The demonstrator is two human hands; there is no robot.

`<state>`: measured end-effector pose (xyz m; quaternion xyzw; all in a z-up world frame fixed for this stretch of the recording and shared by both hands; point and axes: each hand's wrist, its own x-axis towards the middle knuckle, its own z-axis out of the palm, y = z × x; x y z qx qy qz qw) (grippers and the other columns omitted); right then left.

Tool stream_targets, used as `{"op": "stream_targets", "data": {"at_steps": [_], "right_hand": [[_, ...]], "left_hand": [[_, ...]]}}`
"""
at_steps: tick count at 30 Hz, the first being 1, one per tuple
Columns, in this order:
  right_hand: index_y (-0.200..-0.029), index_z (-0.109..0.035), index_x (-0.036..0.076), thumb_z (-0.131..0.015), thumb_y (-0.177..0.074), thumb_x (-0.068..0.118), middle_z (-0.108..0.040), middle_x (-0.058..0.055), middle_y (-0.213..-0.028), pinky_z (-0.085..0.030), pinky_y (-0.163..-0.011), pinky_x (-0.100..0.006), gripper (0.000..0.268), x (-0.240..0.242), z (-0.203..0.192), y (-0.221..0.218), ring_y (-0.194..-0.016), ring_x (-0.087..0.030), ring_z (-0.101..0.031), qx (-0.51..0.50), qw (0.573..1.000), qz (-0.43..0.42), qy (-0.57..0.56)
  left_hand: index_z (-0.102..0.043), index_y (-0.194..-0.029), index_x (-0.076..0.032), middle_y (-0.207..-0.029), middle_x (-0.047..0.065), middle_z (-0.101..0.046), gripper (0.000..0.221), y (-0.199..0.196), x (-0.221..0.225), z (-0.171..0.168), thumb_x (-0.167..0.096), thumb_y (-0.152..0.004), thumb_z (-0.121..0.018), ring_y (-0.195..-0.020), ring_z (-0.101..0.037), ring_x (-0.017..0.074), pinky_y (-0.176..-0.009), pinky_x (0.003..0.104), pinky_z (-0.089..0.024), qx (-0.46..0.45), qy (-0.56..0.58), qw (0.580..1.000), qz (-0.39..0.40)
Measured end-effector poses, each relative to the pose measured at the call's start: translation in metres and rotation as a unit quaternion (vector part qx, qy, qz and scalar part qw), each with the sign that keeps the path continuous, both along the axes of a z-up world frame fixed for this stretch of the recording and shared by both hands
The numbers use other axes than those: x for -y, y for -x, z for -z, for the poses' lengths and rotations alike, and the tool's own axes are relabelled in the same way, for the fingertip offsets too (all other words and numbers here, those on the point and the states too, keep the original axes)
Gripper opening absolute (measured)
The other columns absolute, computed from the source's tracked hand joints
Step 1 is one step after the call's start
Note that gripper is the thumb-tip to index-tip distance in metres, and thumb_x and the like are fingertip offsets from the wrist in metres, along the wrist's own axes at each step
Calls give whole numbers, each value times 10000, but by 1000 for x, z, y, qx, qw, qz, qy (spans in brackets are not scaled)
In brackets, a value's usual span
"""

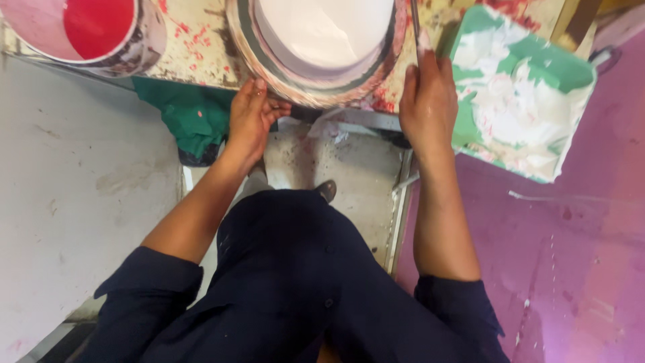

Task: The person frosts a red cake by applying white cream from a tray and smoothing it over the surface using a long spatula.

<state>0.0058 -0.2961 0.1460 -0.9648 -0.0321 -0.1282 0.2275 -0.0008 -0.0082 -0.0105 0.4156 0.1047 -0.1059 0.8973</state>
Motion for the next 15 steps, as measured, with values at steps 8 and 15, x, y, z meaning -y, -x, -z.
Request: {"op": "stream_targets", "data": {"at_steps": [8, 15], "right_hand": [[-1308, -595, 23, -593, -1052, 81, -593, -223, -1093, -493, -709, -542, 262, -13, 8, -5, -915, -447, -644, -11, 999, 18, 34], [-1336, -597, 36, -603, -1066, 93, -590, -209, -1073, -509, -722, -528, 276, -28, 0, 4, -902, -422, -656, -18, 1000, -2, 22]], "left_hand": [[-514, -1158, -71, -1059, 84, -633, 303, 8, 2, -19, -350, -1078, -600, -965, -725, 244, -811, 352, -600, 10, -30, 999, 25], [-543, -1195, -62, -1124, 99, -667, 341, 10, 7, -18, -375, -1069, -590, -997, -728, 233, -812, 329, -603, 20, -54, 998, 39]]}}
